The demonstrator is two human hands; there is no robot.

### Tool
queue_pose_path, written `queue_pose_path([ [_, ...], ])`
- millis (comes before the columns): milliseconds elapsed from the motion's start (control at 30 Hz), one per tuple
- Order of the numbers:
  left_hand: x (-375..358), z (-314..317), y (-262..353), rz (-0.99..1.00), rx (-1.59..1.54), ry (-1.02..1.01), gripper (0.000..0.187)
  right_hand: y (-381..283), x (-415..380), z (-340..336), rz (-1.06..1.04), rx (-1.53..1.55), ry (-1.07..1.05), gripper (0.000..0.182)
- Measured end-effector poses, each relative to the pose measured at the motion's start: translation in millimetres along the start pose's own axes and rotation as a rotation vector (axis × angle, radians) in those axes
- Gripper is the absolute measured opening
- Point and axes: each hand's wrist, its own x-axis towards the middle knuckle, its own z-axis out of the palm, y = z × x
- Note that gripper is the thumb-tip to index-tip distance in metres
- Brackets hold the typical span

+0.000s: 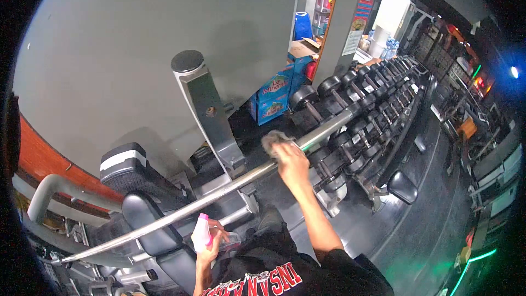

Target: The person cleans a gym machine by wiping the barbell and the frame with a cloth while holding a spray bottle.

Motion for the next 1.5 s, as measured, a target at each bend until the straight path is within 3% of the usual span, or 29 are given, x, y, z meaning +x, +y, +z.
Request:
queue_pose_path([
  [67,5,2,5,0.051,0.076,-0.071,0.016,-6,-3,14,-0.042,-0.126,0.03,0.037],
  [100,7,5,11,0.016,0.084,-0.078,0.014,-8,-6,15,0.027,-0.105,-0.039,0.041],
  [267,10,15,15,0.011,-0.005,-0.067,0.014,-1,-47,3,0.102,0.063,0.028,0.043],
  [333,11,16,10,-0.013,0.026,-0.149,0.015,2,-66,3,0.339,0.533,0.104,0.035],
  [367,12,18,8,-0.026,-0.02,-0.158,0.014,9,-75,6,0.338,0.533,0.102,0.035],
  [433,15,20,9,-0.033,-0.005,-0.182,0.014,19,-86,10,0.589,0.556,0.161,0.029],
  [467,17,20,10,-0.038,0.012,-0.211,0.014,25,-89,13,0.58,0.602,0.224,0.03],
  [533,18,20,8,-0.037,0.014,-0.208,0.013,36,-74,5,0.271,0.332,0.275,0.03],
  [667,21,16,11,-0.041,0.049,-0.243,0.013,29,-58,-2,0.306,0.396,0.098,0.024],
  [800,20,14,7,-0.064,0.023,-0.205,0.013,19,-60,7,0.34,0.369,0.187,0.023],
  [1100,34,25,8,-0.123,-0.1,-0.231,0.017,18,-54,-11,0.303,0.351,0.075,0.02],
  [1200,45,28,10,-0.103,-0.059,-0.318,0.021,-4,-51,-28,0.363,0.229,-0.067,0.023],
  [1267,58,27,11,0.119,0.129,-0.538,0.025,-7,-38,-36,0.357,0.378,-0.071,0.027],
  [1367,63,28,2,0.132,0.098,-0.572,0.027,-3,-15,-26,0.109,0.178,0.208,0.041],
  [1400,66,30,3,0.097,0.081,-0.599,0.027,-7,-5,-21,0.097,0.089,0.215,0.04],
  [1433,73,33,9,0.157,0.05,-0.624,0.014,1,0,-7,0.023,0.0,0.128,0.038],
  [1500,75,38,7,0.121,0.014,-0.649,0.014,0,2,13,-0.072,-0.104,0.052,0.034],
])
